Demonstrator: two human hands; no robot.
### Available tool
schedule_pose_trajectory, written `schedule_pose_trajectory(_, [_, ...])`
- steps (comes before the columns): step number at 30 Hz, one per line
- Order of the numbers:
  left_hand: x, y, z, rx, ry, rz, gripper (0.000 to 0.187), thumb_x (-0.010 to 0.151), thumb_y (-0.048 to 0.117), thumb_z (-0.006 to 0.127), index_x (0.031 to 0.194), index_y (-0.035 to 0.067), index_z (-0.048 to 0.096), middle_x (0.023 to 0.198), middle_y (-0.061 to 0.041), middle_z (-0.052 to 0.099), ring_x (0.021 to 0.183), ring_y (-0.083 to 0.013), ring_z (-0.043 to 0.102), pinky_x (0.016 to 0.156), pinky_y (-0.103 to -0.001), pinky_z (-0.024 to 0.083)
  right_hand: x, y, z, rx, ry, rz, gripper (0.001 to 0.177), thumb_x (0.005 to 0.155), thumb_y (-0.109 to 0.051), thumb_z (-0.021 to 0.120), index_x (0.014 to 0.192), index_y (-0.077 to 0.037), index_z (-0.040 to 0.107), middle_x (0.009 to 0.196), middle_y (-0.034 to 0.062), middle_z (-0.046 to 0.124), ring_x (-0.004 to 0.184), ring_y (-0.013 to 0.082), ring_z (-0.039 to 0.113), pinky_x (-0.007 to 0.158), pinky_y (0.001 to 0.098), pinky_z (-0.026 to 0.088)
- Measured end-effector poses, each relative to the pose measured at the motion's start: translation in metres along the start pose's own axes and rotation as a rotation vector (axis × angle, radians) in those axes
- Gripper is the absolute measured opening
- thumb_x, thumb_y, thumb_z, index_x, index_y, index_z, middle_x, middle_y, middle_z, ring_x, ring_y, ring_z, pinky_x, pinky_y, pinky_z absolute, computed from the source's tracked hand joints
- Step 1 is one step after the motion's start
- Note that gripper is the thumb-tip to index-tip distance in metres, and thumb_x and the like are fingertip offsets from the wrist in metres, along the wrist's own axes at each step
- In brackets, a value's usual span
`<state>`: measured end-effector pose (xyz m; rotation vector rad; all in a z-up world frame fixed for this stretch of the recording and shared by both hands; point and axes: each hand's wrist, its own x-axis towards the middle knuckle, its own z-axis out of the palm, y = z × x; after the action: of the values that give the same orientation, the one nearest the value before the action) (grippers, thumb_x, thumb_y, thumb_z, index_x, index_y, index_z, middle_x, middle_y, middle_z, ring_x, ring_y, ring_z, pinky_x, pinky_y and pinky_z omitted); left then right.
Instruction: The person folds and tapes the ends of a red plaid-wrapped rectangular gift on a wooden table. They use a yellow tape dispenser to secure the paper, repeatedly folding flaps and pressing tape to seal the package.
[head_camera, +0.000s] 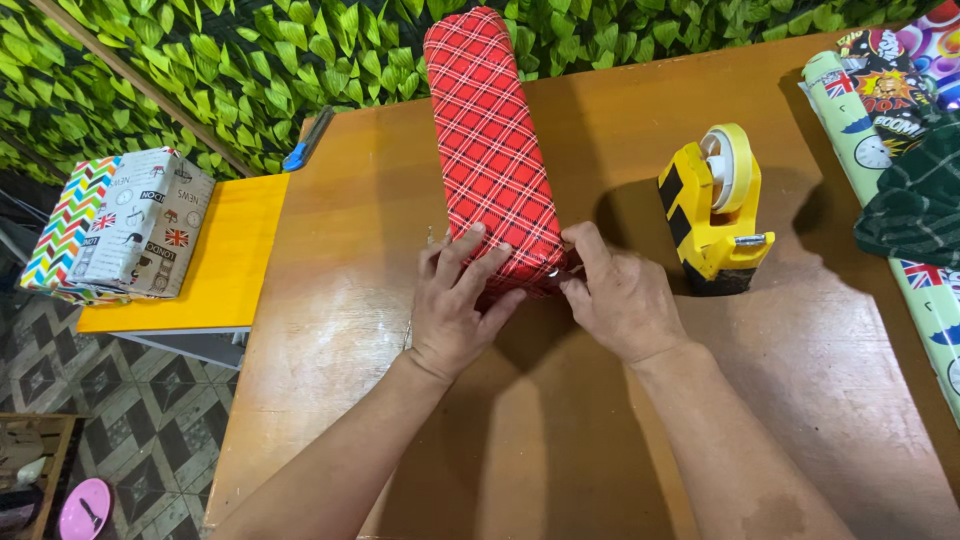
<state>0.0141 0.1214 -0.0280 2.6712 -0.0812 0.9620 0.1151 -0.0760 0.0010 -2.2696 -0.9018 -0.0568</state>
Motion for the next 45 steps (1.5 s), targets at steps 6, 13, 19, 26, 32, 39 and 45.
schedule_pose_trajectory(6, [-0.010,0.000,-0.030,-0.628,0.106,-0.319,0.056,0.100,0.029,0.070,0.145,0.010,0.044,0.146,-0.007,0.054,0.112,-0.0156,0.067,0.100,-0.031,0.057,-0.002,-0.011,-0.018,0.371,0.088,0.253,0.031,0.096,-0.030,0.053,0.119,-0.013,0.064,0.096,0.0106,0.078,0.091,0.0282,0.076,0.080,0.0415,0.056])
schedule_pose_trajectory(13, [0.012,-0.035,-0.045,-0.591,0.098,-0.860,0.048,0.090,0.023,0.075,0.132,0.006,0.059,0.123,-0.012,0.068,0.102,-0.0171,0.065,0.089,-0.030,0.055,-0.016,-0.042,0.000,0.557,-0.325,0.152,0.046,0.101,-0.051,0.052,0.098,-0.015,0.081,0.086,0.0060,0.084,0.083,0.0169,0.081,0.077,0.0322,0.061])
schedule_pose_trajectory(19, [0.034,-0.046,-0.121,0.226,-0.054,-0.413,0.058,0.085,0.027,0.083,0.136,0.009,0.062,0.137,-0.017,0.062,0.131,-0.0363,0.053,0.110,-0.048,0.042,-0.024,-0.044,-0.008,0.086,-0.052,0.532,0.030,0.095,-0.045,0.066,0.111,-0.022,0.078,0.090,0.0120,0.078,0.077,0.0236,0.073,0.073,0.0368,0.057])
schedule_pose_trajectory(26, [0.056,-0.001,-0.086,0.226,-0.635,-0.225,0.122,0.059,0.060,0.089,0.159,0.022,0.031,0.165,-0.017,0.021,0.150,-0.0447,0.013,0.114,-0.074,0.008,-0.023,-0.014,0.000,0.199,0.083,0.417,0.027,0.085,-0.015,0.074,0.110,-0.010,0.067,0.097,0.0098,0.074,0.080,0.0217,0.072,0.074,0.0370,0.056])
schedule_pose_trajectory(32, [0.062,-0.041,-0.101,0.159,-0.645,0.110,0.097,0.065,0.042,0.088,0.150,0.025,0.045,0.161,-0.006,0.031,0.152,-0.0383,0.018,0.118,-0.069,0.002,-0.036,0.034,0.007,0.507,0.417,0.478,0.027,0.086,0.007,0.063,0.110,-0.002,0.055,0.098,0.0071,0.066,0.084,0.0165,0.065,0.076,0.0311,0.052])
schedule_pose_trajectory(39, [0.038,-0.075,-0.119,0.236,-0.403,-0.045,0.066,0.074,-0.006,0.057,0.131,0.025,0.070,0.153,-0.003,0.049,0.150,-0.0303,0.034,0.123,-0.051,0.020,-0.058,0.036,-0.009,0.716,0.325,0.264,0.034,0.087,0.009,0.046,0.115,-0.001,0.063,0.109,0.0061,0.067,0.100,0.0144,0.065,0.092,0.0288,0.053])
schedule_pose_trajectory(45, [-0.018,-0.051,-0.087,-0.166,0.047,-0.265,0.045,0.094,0.008,0.054,0.137,0.014,0.062,0.160,-0.011,0.043,0.155,-0.0323,0.033,0.132,-0.043,0.023,-0.031,0.002,0.013,0.920,-0.219,0.218,0.061,0.083,0.000,0.046,0.142,-0.008,0.056,0.138,0.0055,0.066,0.128,0.0169,0.061,0.111,0.0308,0.043])
